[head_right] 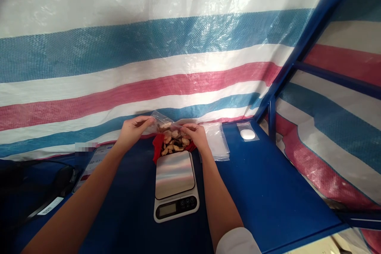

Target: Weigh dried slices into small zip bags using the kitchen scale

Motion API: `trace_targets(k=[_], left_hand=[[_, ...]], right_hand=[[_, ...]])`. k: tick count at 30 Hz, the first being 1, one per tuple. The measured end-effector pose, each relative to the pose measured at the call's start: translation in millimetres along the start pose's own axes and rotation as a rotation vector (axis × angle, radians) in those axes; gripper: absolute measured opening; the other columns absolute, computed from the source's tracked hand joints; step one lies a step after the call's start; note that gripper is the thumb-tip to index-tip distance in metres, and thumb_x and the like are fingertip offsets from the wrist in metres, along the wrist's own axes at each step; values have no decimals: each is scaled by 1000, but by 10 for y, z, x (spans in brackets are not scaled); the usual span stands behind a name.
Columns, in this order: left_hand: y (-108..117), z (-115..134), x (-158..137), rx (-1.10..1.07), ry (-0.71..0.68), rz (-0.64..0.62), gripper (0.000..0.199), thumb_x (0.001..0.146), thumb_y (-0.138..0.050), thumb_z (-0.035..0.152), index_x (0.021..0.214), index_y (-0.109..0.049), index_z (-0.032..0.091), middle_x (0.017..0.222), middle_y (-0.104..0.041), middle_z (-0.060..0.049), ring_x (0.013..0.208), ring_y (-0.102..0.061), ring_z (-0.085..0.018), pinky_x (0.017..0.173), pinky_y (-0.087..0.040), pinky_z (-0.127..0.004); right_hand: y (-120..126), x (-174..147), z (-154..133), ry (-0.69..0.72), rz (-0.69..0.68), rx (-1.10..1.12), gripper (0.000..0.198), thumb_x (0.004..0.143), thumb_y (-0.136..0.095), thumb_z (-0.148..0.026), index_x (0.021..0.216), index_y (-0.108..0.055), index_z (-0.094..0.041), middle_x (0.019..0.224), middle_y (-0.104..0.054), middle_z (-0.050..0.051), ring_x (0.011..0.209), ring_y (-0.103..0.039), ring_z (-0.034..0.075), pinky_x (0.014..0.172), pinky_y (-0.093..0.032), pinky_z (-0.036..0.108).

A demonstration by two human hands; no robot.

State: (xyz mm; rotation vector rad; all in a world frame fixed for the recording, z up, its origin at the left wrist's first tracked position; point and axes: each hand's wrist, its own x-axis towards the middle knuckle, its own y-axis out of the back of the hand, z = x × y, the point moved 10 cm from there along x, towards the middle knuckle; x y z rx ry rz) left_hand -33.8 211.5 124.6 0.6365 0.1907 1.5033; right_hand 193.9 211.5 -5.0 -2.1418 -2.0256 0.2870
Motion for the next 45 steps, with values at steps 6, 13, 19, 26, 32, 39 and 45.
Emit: trace_targets(k=[6, 13, 19, 26, 32, 39, 45], left_hand=[[29, 112, -6, 22, -21, -13, 54, 77, -66, 71, 87, -79, 20, 98, -79, -8, 97, -71, -29, 91, -55, -37], [65, 61, -39, 11, -17, -1, 56, 76, -66, 74, 88, -79, 21, 96, -79, -7, 96, -71, -29, 91, -56, -37], [85, 64, -43, -13, -14, 20, 54, 75, -68, 73, 89, -79, 21, 96, -80, -7, 97, -71, -29, 90, -56, -37], [116, 100, -80, -61, -19, 52, 50, 78, -69, 68, 89, -79, 20, 95, -79, -8, 96, -72, -28, 92, -56, -36], [162, 5, -100, -32, 2, 64, 49, 76, -70, 67, 88, -79, 21, 94, -79, -8, 96, -71, -28, 88, -56, -35], [225, -1, -110, -47, 4, 58, 49, 75, -71, 67, 88, -79, 21, 93, -79, -7, 93, -72, -27, 87, -57, -35], [291, 16, -130, -100, -7, 83, 50, 74, -72, 67, 88, -78, 20, 92, -79, -7, 92, -72, -27, 89, -57, -36]], right_hand=[[-135, -34, -21, -20, -51, 6, 38, 64, -84, -51, 86, -79, -21, 84, -78, 5, 89, -74, 27, 74, -62, 37], [-123, -19, 13, -44, -34, 27, 36, 63, -85, -49, 86, -80, -22, 83, -78, 4, 87, -74, 26, 75, -62, 36], [-140, -24, -32, -21, -35, 7, 37, 64, -84, -51, 86, -80, -22, 87, -78, 5, 89, -73, 27, 74, -62, 36], [-102, -36, -117, 34, 30, 42, 38, 65, -83, -53, 84, -79, -20, 89, -78, 5, 85, -73, 26, 71, -62, 35], [-183, -35, -50, 5, -17, -27, 38, 62, -84, -53, 83, -79, -21, 87, -77, 4, 86, -72, 27, 69, -63, 37], [-274, -65, -77, 22, -96, -86, 33, 67, -81, -51, 84, -79, -23, 89, -77, 3, 84, -72, 24, 71, -63, 35], [-259, -54, -146, 79, -74, -96, 35, 68, -80, -54, 83, -79, -22, 90, -77, 4, 85, -70, 24, 70, -61, 34]])
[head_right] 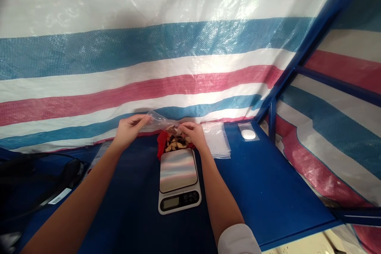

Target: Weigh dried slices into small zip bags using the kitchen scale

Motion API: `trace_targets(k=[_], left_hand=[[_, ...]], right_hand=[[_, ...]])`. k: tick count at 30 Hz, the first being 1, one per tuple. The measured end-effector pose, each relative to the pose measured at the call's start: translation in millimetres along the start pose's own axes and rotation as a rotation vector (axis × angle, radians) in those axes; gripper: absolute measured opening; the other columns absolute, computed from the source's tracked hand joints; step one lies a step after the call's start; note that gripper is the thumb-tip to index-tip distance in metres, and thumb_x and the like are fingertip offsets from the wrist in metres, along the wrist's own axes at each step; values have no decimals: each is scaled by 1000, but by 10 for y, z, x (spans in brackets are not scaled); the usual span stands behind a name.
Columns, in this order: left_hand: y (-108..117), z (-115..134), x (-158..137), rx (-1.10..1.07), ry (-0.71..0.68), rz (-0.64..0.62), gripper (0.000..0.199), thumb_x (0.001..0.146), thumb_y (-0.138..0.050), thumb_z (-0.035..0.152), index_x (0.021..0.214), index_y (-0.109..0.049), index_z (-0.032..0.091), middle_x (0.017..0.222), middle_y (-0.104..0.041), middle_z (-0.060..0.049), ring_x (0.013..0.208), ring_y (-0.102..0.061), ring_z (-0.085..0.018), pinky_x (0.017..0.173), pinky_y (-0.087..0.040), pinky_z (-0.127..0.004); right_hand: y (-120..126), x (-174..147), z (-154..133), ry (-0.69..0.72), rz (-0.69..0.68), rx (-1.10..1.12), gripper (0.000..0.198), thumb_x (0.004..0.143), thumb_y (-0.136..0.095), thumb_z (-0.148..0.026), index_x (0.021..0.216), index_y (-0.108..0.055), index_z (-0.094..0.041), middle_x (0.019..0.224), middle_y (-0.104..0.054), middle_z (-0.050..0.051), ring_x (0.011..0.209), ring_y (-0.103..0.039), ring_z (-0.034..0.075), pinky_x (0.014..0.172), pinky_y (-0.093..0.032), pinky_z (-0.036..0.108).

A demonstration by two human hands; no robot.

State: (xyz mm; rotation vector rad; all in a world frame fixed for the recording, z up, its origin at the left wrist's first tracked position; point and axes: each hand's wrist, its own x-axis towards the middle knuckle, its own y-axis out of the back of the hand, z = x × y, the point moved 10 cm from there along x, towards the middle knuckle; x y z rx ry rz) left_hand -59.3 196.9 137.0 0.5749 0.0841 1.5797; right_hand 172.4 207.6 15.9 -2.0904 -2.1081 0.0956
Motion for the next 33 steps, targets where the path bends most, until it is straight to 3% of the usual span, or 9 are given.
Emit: trace_targets(k=[6, 13, 22, 33], left_hand=[[16, 7, -13, -40, 9, 5, 51, 73, -74, 68, 89, -78, 20, 94, -80, -8, 93, -72, -28, 91, -57, -37], [56, -6, 7, -61, -6, 16, 48, 73, -75, 65, 87, -78, 19, 91, -79, -8, 89, -73, -27, 90, -57, -38], [172, 51, 90, -88, -48, 55, 42, 74, -77, 60, 86, -79, 19, 87, -79, -7, 84, -73, -25, 85, -59, -37], [172, 23, 85, -112, -38, 32, 41, 74, -77, 59, 83, -79, 19, 85, -78, -7, 82, -73, -25, 85, -59, -36]], right_hand=[[33, -3, -137, 64, 28, -3, 32, 70, -80, -51, 81, -78, -21, 86, -75, 5, 83, -69, 22, 69, -59, 32], [-49, -18, -66, -28, -16, 63, 37, 64, -83, -53, 81, -78, -21, 85, -75, 4, 83, -69, 23, 70, -60, 34], [-126, 26, -291, 6, -26, 40, 30, 66, -81, -49, 79, -78, -22, 81, -73, 3, 75, -66, 20, 66, -58, 31], [-221, 41, -229, -10, -66, 32, 31, 64, -82, -48, 80, -79, -21, 86, -73, 3, 79, -66, 20, 64, -59, 30]])
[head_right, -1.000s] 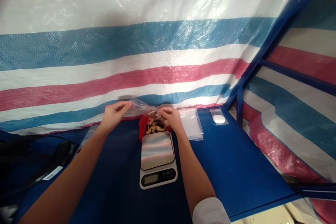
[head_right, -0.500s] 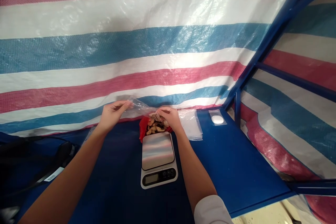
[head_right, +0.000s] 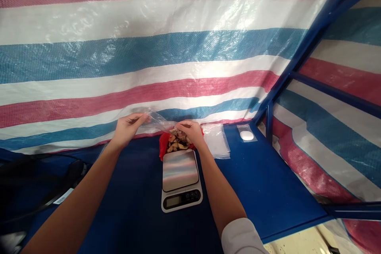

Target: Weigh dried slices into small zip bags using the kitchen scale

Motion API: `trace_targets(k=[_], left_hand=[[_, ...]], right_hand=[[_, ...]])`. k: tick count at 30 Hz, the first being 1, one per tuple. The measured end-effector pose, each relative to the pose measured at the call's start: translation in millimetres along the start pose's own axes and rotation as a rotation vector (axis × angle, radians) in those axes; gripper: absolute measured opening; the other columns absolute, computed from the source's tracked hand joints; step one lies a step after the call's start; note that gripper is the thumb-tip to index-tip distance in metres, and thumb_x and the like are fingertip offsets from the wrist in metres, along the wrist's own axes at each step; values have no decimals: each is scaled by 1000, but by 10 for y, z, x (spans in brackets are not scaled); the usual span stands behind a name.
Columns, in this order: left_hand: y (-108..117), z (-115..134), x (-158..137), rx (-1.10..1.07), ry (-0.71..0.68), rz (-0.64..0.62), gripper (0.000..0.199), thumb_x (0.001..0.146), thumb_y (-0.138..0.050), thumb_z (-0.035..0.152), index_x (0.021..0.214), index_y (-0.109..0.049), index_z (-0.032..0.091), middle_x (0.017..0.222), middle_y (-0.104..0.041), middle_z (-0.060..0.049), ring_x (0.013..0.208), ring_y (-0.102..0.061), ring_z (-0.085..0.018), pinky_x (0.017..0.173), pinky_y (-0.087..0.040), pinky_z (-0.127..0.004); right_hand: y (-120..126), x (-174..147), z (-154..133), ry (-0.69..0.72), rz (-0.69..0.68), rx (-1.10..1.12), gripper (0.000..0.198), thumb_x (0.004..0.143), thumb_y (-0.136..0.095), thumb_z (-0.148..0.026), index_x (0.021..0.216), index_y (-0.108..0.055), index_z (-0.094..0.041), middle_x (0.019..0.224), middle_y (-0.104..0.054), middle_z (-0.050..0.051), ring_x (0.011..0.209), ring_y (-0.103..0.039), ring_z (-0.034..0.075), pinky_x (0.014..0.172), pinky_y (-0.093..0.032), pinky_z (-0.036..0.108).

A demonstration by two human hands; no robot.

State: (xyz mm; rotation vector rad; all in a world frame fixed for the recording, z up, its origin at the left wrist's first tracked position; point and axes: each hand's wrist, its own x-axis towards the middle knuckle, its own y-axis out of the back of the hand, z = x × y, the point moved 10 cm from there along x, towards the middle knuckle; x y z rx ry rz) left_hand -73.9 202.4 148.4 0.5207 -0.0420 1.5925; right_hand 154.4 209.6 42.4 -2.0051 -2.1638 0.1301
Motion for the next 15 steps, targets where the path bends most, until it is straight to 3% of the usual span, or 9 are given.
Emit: trace_targets(k=[9, 15], left_hand=[[-145, -41, 22, 43, 13, -84, 47, 73, -77, 64, 85, -80, 19, 88, -79, -9, 88, -72, -27, 88, -57, -38], [-65, -59, 31, -29, 5, -15, 48, 71, -78, 64, 85, -79, 19, 90, -79, -9, 89, -72, -28, 91, -57, -41]], right_hand=[[138, 2, -51, 29, 51, -102, 29, 68, -78, -48, 79, -78, -20, 83, -74, 3, 78, -66, 19, 67, -57, 30], [130, 22, -168, 66, 51, -56, 29, 69, -80, -48, 79, -78, -21, 81, -74, 4, 75, -66, 20, 68, -56, 31]])
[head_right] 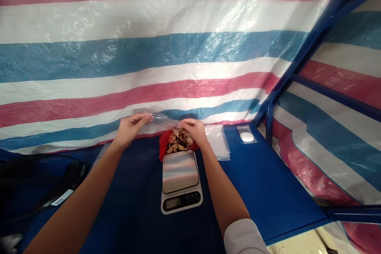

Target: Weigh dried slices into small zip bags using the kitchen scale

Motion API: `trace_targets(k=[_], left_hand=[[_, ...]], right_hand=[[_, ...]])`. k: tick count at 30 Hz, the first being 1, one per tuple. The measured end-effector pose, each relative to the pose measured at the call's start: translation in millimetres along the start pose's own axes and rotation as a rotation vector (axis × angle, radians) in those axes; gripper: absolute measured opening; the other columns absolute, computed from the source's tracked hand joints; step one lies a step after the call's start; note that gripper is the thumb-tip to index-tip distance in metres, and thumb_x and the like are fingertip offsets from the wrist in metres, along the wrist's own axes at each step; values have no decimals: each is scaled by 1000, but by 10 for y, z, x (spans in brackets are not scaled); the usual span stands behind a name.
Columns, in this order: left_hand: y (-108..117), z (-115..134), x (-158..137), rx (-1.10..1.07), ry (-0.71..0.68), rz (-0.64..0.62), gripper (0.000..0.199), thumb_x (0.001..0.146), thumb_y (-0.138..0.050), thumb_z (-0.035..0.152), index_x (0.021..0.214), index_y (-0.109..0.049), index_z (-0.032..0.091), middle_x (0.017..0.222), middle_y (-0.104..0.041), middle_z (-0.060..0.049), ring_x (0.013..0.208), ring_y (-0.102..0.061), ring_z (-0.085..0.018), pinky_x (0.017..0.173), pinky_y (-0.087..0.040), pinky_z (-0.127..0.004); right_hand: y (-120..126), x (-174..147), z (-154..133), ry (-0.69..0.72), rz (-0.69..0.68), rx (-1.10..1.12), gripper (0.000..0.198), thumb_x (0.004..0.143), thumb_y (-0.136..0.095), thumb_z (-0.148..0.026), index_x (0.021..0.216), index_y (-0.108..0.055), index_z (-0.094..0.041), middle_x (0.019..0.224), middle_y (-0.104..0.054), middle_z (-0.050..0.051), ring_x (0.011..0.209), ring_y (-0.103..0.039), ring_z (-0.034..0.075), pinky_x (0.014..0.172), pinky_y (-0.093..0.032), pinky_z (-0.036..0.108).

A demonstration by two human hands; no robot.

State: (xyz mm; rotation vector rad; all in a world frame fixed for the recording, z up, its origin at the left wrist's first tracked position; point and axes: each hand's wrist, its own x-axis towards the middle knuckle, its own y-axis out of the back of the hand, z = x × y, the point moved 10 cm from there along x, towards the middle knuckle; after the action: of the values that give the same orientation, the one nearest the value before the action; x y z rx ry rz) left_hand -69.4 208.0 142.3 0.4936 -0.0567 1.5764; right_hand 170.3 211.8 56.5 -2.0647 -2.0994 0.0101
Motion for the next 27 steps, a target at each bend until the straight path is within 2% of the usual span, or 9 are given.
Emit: trace_targets(k=[6, 10, 13, 17, 22, 27], left_hand=[[174, -43, -69, -75, 11, 79, 48, 69, -81, 62, 86, -78, 18, 88, -79, -9, 83, -72, -25, 89, -58, -41], [175, -129, -186, -134, 54, 54, 49, 68, -83, 59, 93, -77, 18, 90, -78, -8, 76, -70, -22, 82, -58, -38], [85, -243, -311, -152, 120, 6, 50, 66, -84, 59, 95, -77, 18, 90, -77, -7, 76, -69, -21, 78, -58, -35], [-73, -370, -503, -160, 137, -1, 41, 70, -82, 57, 84, -79, 18, 79, -76, -7, 75, -68, -21, 79, -57, -33], [-242, -626, -798, -395, 214, 146, 39, 68, -84, 54, 79, -77, 17, 80, -76, -5, 72, -68, -18, 76, -57, -33], [-457, -847, -1097, -579, 333, 218, 45, 58, -90, 53, 79, -76, 16, 76, -75, -5, 67, -68, -17, 67, -57, -31]], right_hand=[[-164, 60, -83, -8, -60, 73, 31, 66, -83, -49, 75, -76, -21, 74, -72, 2, 66, -62, 16, 65, -55, 30], [-200, 27, -156, 5, -68, 73, 33, 64, -83, -50, 77, -77, -21, 76, -73, 2, 68, -64, 18, 64, -56, 31], [-174, -43, -187, 6, -56, 37, 35, 63, -83, -52, 78, -77, -21, 80, -75, 4, 72, -67, 20, 64, -57, 33], [-97, -190, -177, 10, -24, 8, 42, 64, -84, -54, 87, -78, -21, 86, -78, 5, 83, -72, 25, 70, -59, 35], [100, -458, -64, 65, 88, -34, 46, 65, -84, -53, 98, -78, -20, 94, -79, 7, 92, -73, 26, 83, -61, 40], [171, -754, 119, 131, 96, -98, 34, 73, -81, -47, 98, -80, -23, 99, -79, 6, 95, -74, 27, 90, -60, 41]])
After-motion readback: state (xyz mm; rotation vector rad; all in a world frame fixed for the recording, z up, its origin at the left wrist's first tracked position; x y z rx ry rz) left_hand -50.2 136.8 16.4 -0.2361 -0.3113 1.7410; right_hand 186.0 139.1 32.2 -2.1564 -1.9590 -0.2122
